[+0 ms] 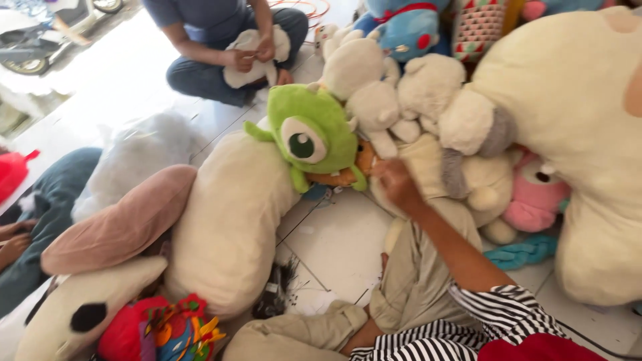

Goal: Attaching brand or price tags to various plush toys using plastic fasteners while sitting on the floor.

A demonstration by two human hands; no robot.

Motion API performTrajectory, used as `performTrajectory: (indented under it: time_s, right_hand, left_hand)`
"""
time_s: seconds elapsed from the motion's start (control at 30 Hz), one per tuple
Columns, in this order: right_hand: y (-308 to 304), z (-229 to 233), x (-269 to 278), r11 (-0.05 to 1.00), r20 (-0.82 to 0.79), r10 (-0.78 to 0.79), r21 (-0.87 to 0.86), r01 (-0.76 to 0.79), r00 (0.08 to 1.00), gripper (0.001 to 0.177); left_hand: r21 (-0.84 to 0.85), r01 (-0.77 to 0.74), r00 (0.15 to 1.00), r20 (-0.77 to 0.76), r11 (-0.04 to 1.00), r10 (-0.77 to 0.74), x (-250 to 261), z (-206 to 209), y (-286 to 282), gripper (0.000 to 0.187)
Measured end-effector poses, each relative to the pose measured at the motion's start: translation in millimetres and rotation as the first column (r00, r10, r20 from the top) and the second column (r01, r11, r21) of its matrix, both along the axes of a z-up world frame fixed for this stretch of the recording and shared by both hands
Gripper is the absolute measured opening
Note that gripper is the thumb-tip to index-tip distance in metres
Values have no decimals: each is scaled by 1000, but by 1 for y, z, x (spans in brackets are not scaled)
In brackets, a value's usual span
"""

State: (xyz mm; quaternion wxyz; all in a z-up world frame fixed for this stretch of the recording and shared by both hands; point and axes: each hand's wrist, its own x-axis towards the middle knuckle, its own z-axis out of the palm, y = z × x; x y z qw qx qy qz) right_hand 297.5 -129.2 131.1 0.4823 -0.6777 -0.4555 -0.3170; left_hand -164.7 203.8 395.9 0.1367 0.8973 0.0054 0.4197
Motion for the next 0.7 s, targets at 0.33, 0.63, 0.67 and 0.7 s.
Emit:
performTrajectory:
  time_s: [0.33, 0.63, 0.67, 0.7]
  right_hand:
    - [-384, 97, 91, 360, 43, -932, 176, 916, 359, 18]
    - [-446, 102, 73, 65, -126, -992, -379, 923, 18, 79]
    - [-442, 92, 78, 55, -96, -995, -395, 917, 19, 77]
    - [-440, 85, 78, 46, -98, -995, -395, 917, 8, 77]
  left_hand:
    - [146, 321, 944, -134, 936, -302, 276, -74, -192, 44]
    - [201, 545, 836, -207, 814, -508, 477, -122, -383, 62]
    - [210, 559, 827, -213, 802, -521, 496, -127, -397, 67]
    - [211, 568, 821, -215, 795, -529, 507, -129, -408, 67]
